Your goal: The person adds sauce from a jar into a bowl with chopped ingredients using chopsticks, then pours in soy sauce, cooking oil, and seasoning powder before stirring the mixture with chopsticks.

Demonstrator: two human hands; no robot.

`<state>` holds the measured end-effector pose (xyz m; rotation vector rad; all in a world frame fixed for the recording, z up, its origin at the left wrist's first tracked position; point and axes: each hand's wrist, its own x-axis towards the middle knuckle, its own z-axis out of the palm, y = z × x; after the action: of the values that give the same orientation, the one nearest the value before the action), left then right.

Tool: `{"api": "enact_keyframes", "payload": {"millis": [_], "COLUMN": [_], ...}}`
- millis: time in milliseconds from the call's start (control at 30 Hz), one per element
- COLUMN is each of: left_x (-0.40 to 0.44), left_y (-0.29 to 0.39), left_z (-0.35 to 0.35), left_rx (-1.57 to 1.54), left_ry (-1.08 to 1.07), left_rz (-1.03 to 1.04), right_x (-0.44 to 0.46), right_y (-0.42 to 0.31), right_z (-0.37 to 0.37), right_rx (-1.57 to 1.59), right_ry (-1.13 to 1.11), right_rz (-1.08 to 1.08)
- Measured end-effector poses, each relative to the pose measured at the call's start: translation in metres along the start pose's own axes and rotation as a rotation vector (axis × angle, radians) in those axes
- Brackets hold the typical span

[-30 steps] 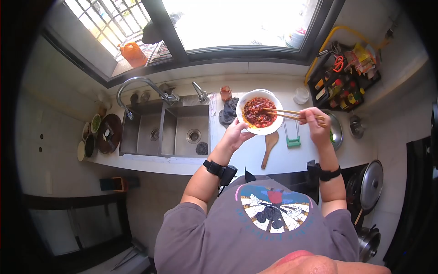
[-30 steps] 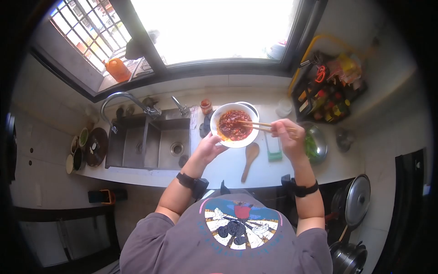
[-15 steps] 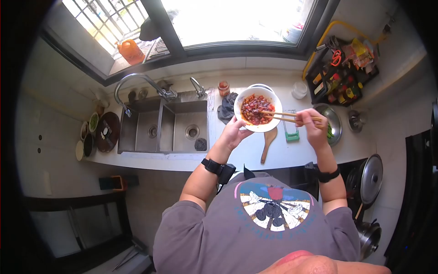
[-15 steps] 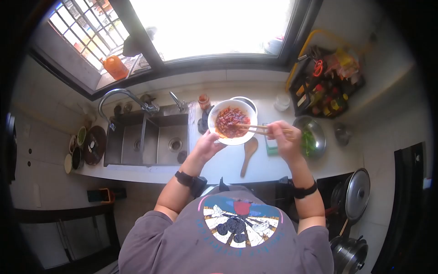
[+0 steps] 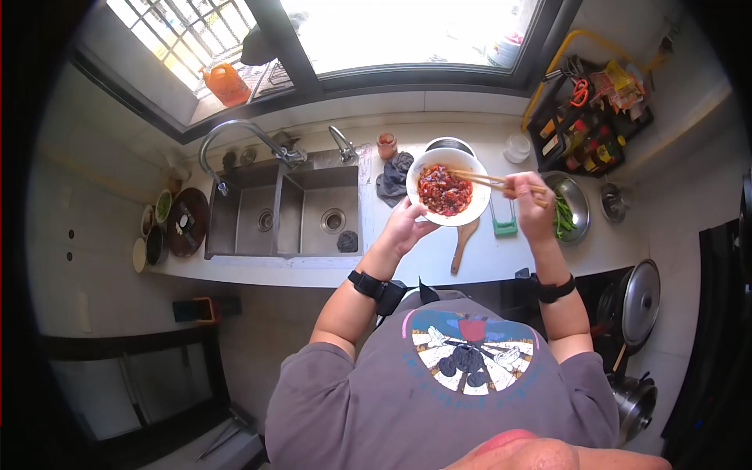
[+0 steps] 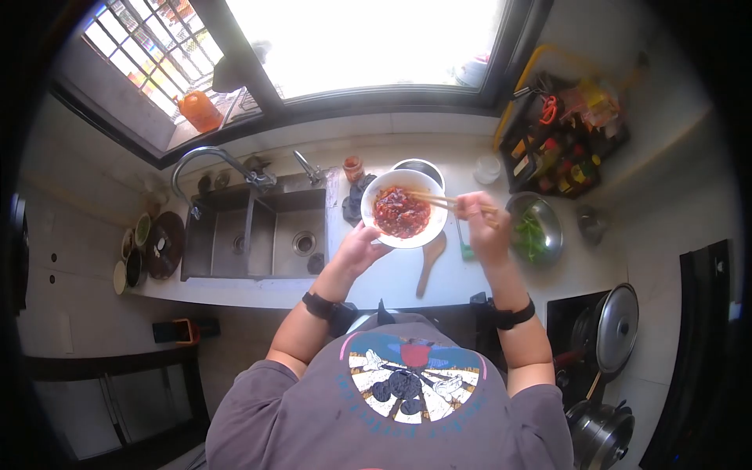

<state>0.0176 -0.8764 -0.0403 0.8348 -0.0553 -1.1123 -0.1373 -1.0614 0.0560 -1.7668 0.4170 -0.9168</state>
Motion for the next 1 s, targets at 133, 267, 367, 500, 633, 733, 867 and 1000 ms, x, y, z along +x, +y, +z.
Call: {"api": "enact_keyframes", "payload": {"millis": [133, 267, 367, 500, 633, 733, 867, 1000], "left_x": [-0.002, -0.007, -0.012, -0.013, -0.012, -0.014, -0.014, -0.02], "left_y": [0.0, 0.002, 0.008, 0.01, 0.014, 0.011, 0.016, 0.017], "left_z": [-0.001, -0.003, 0.005, 0.008, 0.01, 0.008, 0.007, 0.012], "left_rx": [-0.007, -0.033, -0.009, -0.01, -0.02, -0.035, -0.051, -0.015], "left_ry": [0.01, 0.004, 0.002, -0.03, -0.051, -0.073, -0.096, -0.082], "left_rz": [-0.005, -0.002, -0.007, -0.005, 0.001, -0.003, -0.032, -0.004], "right_x": [-0.012, -0.013, -0.001, 0.005, 0.001, 0.013, 0.008, 0.002], "right_y": [-0.013, -0.035, -0.021, -0.03, -0.023, -0.021, -0.019, -0.049], "right_z": [0.001, -0.004, -0.013, -0.015, -0.015, -0.01, -0.019, -0.037], "right_rx": [-0.004, 0.018, 0.005, -0.041, 0.095, 0.108, 0.203, 0.231], "right_ry": [-0.332, -0.384, -0.179, -0.051, -0.214, -0.065, -0.276, -0.337], "right_rz": [-0.086, -0.056, -0.057, -0.073, -0.051, -0.052, 0.025, 0.053]}}
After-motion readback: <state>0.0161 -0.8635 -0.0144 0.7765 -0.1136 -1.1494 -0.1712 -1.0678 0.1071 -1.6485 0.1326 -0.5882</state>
